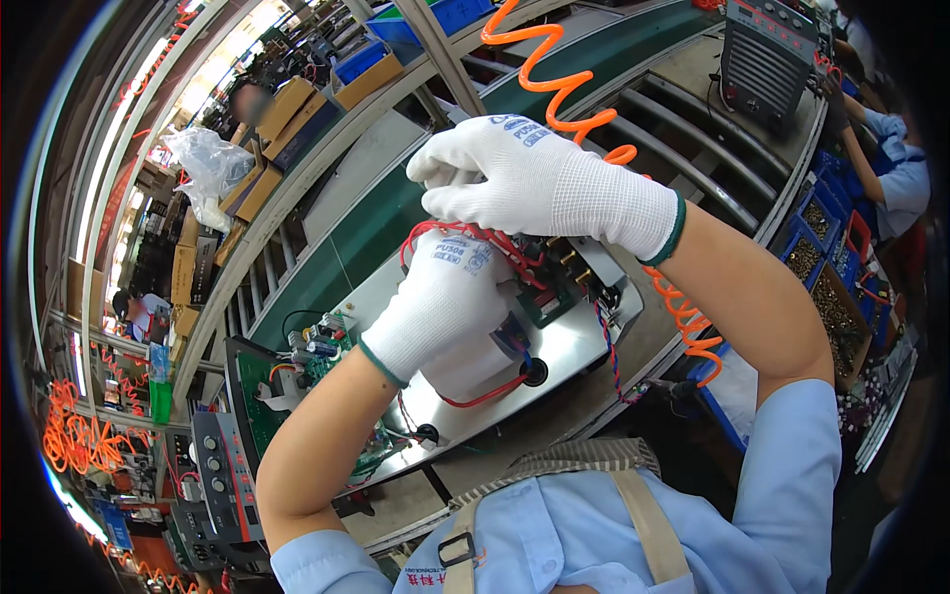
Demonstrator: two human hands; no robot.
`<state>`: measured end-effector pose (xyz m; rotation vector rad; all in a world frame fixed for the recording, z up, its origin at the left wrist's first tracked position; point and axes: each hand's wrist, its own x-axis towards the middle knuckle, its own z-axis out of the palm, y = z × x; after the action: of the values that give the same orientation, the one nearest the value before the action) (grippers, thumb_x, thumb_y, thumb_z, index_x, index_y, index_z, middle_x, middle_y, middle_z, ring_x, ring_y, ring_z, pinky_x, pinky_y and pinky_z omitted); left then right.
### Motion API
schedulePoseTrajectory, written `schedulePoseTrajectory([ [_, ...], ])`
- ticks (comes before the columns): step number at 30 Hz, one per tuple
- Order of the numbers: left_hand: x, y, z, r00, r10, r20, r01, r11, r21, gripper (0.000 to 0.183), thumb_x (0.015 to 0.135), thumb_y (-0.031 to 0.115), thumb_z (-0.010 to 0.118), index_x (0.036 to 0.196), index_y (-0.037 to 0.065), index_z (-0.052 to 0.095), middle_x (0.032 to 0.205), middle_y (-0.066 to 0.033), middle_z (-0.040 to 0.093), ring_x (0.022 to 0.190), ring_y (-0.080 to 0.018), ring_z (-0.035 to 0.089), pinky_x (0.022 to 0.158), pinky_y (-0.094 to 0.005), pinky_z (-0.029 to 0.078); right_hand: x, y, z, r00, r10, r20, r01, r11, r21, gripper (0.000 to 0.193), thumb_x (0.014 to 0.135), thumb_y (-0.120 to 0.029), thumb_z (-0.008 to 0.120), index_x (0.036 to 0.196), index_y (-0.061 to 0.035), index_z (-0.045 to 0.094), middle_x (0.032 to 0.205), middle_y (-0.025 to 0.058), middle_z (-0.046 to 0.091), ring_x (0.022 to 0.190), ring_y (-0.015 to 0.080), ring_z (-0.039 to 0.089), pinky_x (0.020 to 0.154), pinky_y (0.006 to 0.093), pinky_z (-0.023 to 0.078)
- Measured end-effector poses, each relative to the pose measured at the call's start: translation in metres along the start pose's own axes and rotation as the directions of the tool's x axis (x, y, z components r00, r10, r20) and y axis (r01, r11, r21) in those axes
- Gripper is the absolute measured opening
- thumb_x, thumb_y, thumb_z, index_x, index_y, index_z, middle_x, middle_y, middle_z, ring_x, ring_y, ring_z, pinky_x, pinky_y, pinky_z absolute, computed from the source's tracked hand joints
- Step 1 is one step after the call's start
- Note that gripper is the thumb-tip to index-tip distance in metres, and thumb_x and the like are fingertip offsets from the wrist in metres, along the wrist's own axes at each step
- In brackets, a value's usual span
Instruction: The person assembles an electronic device on a workbench, connecting red and black wires to a circuit board and a white cylindrical component. They use a soldering iron to secure connections and a heat gun to apply heat to specific areas. The person also handles a black cylindrical object and organizes wires with zip ties.
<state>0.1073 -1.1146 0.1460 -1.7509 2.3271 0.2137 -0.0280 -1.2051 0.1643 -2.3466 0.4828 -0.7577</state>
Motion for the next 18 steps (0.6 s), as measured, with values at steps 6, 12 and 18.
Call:
schedulePoseTrajectory([
  [6, -0.009, -0.006, 0.005, 0.989, -0.021, -0.145, -0.025, 0.950, -0.310, 0.025, 0.081, 0.024, 0.066, 0.100, 0.010, 0.076, 0.082, -0.0127, 0.071, 0.080, -0.0274, 0.069, 0.078, -0.0386, 0.053, -0.005, -0.009, -0.008, 0.970, -0.139, -0.199, 0.097, 0.973, -0.209, 0.042, 0.090, -0.027, 0.067, 0.121, 0.0003, 0.062, 0.094, 0.0151, 0.071, 0.088, 0.0251, 0.068, 0.087, 0.0343, 0.052],
  [12, -0.030, -0.039, 0.029, 0.884, -0.119, -0.452, -0.265, 0.668, -0.695, 0.021, 0.087, 0.009, 0.063, 0.105, -0.001, 0.067, 0.105, -0.0092, 0.069, 0.095, -0.0174, 0.065, 0.086, -0.0305, 0.050, -0.003, -0.045, 0.007, 0.984, 0.111, 0.142, 0.009, 0.757, -0.653, 0.070, 0.095, -0.055, 0.052, 0.143, -0.0035, 0.045, 0.106, 0.0155, 0.069, 0.114, 0.0344, 0.059, 0.119, 0.0455, 0.018],
  [18, -0.080, -0.064, -0.023, 0.832, -0.261, -0.490, -0.108, 0.789, -0.605, 0.033, 0.089, 0.013, 0.065, 0.120, -0.001, 0.066, 0.104, -0.0091, 0.071, 0.094, -0.0167, 0.066, 0.086, -0.0298, 0.052, 0.008, -0.048, 0.005, 0.959, 0.222, 0.178, -0.106, 0.860, -0.499, 0.033, 0.078, -0.015, 0.061, 0.109, -0.0070, 0.071, 0.095, 0.0089, 0.071, 0.098, 0.0259, 0.067, 0.102, 0.0400, 0.041],
])
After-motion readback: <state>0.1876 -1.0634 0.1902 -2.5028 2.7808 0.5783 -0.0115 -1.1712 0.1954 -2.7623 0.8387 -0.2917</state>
